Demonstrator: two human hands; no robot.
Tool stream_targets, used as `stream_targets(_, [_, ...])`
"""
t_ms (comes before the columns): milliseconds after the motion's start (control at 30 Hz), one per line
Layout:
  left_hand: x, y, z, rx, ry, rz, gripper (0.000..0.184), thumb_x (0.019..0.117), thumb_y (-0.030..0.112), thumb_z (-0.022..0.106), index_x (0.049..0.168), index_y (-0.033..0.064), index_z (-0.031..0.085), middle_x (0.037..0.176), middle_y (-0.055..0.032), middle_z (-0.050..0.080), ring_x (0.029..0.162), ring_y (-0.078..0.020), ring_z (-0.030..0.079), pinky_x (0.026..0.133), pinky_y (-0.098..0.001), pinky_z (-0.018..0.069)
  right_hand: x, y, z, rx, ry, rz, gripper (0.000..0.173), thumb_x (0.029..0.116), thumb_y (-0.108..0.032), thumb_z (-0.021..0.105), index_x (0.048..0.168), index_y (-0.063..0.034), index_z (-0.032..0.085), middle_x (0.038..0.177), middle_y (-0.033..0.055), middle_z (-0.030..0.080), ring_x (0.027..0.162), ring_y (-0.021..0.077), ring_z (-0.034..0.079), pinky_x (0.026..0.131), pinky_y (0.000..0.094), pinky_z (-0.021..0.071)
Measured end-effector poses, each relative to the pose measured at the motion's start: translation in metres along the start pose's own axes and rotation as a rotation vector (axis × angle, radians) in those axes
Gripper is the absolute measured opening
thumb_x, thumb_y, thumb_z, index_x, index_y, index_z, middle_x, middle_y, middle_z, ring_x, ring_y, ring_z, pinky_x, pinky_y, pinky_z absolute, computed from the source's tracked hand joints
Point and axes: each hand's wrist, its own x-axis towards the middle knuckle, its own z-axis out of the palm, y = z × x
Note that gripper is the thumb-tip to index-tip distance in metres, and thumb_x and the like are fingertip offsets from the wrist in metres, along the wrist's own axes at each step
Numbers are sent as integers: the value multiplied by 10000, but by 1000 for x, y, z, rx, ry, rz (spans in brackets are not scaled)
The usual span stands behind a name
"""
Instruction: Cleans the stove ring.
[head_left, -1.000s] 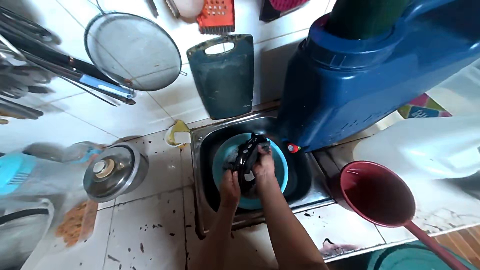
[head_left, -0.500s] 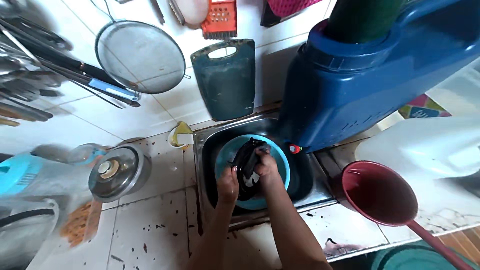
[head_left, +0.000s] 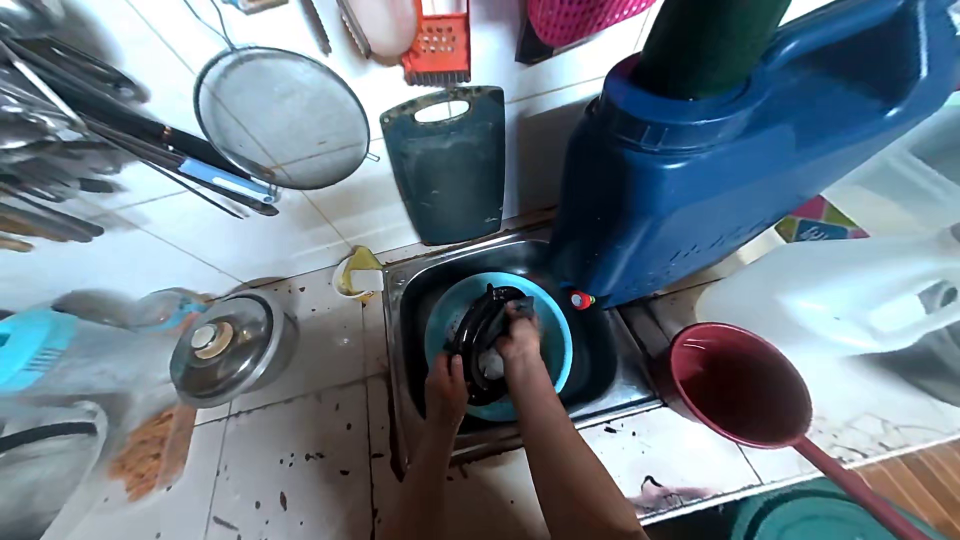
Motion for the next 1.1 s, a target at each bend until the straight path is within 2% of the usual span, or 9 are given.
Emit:
stream_targets(67, [18, -6, -11, -13, -9, 9, 474, 1011, 235, 597, 1252, -165, 513, 1142, -328, 624, 1072, -400, 640, 958, -521, 523, -9, 10, -6, -155, -97, -136, 848, 973, 99, 573, 1631, -157, 103, 1532, 203, 394, 1257, 270, 545, 1000, 445, 513])
stream_targets(167, [49, 20, -28, 179, -232, -76, 548, 1034, 377, 592, 1311, -94, 557, 1249, -297, 629, 1195, -401, 621, 1044, -536, 484, -31, 28, -17, -420, -272, -209, 924, 899, 149, 626, 1638, -92, 127, 1607, 224, 330, 1334, 244, 521, 1057, 366, 491])
stream_targets(267, [63, 47, -25, 310, -365, -167, 472, 1106, 354, 449, 1312, -52, 574, 1221, -276, 653, 1190, -393, 636, 1036, -533, 479, -36, 31, -10, -402, -315, -149, 810, 913, 153, 592, 1607, -67, 237, 1530, 212, 424, 1240, 224, 571, 993, 349, 519])
stream_targets(467, [18, 15, -3, 179, -46, 54, 349, 1067, 203, 523, 1109, -110, 672, 947, -280, 705, 905, -405, 716, 846, -546, 564, -14, -4, 11, -14, 73, 113, 499, 1033, -30, 517, 1493, -126, 349, 1268, 149, 555, 1063, 253, 588, 860, 483, 531])
stream_targets(633, [40, 38, -20, 355, -246, -25, 399, 1104, 227, 436, 1273, -73, 639, 1311, -293, 614, 1255, -424, 591, 1088, -537, 450, -33, 23, -6, -327, -196, -140, 669, 994, 74, 551, 1581, -56, 256, 1407, 216, 512, 1152, 234, 602, 953, 389, 533])
stream_targets(733, [48, 51, -23, 349, -307, -76, 418, 1128, 227, 372, 1297, -86, 591, 1248, -286, 648, 1218, -395, 628, 1067, -518, 466, -42, 33, -10, -339, -292, -137, 673, 944, 138, 551, 1555, -30, 325, 1368, 191, 539, 1093, 188, 612, 910, 331, 540])
stream_targets(867, [27, 38, -14, 243, -152, 9, 377, 1104, 166, 429, 1216, -136, 625, 1133, -319, 679, 1111, -429, 674, 1003, -536, 509, -20, 10, 4, -13, -38, 50, 490, 1036, 15, 490, 1482, -115, 336, 1182, 133, 557, 971, 213, 601, 817, 424, 548])
stream_targets(1000, [27, 38, -6, 179, 22, 9, 358, 1092, 141, 450, 1159, -158, 635, 1067, -319, 685, 1048, -428, 688, 963, -526, 527, -36, 24, 5, -142, -130, -98, 767, 1022, 41, 522, 1635, -155, 105, 1516, 196, 412, 1232, 247, 560, 989, 418, 513])
stream_targets(1100, [39, 52, -11, 171, 76, -31, 353, 1096, 149, 450, 1160, -136, 647, 1138, -299, 680, 1121, -393, 668, 1021, -490, 500, -57, 36, -2, -413, -341, -262, 837, 969, 86, 556, 1627, -29, 52, 1632, 240, 264, 1403, 218, 457, 1127, 318, 426])
